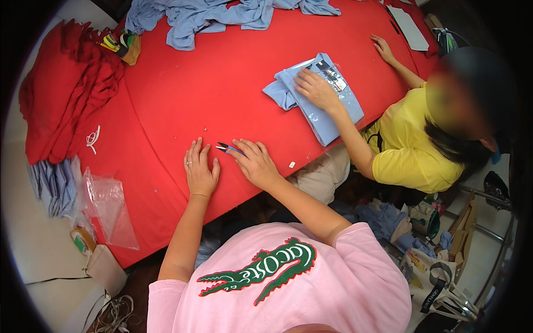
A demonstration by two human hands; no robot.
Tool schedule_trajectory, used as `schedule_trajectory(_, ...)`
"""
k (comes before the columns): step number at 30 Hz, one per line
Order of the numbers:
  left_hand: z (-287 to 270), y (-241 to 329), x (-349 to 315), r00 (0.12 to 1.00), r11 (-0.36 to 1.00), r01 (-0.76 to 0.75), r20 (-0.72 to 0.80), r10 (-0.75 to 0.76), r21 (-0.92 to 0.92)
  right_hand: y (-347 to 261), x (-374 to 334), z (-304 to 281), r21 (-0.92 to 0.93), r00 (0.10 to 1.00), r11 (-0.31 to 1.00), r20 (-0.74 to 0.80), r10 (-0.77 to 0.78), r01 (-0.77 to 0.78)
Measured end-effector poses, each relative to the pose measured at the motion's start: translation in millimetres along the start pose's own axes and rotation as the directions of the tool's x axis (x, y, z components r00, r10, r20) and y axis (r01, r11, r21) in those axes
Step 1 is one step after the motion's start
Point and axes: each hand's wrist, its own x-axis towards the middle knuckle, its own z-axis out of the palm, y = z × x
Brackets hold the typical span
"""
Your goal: The person places folded shirts into plastic bags, smooths the bags, and secures them with adhesive tape using a blue tool.
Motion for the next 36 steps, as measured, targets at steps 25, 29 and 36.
schedule_trajectory(25,4.4,-5.2,-1.6,1.0,1.0,-0.002,-0.006,0.002,0.026,-0.7,0.0,3.0,0.003,1.0,1.0,-0.026,0.012,-0.011)
schedule_trajectory(29,4.2,-4.4,-1.5,1.0,1.0,-0.001,-0.005,0.001,0.024,-0.7,0.7,2.5,0.006,1.0,1.0,-0.022,0.012,-0.012)
schedule_trajectory(36,4.1,-4.3,-1.8,1.0,1.0,0.002,-0.004,-0.002,0.019,0.0,0.4,3.0,0.014,1.0,1.0,-0.027,0.008,-0.008)
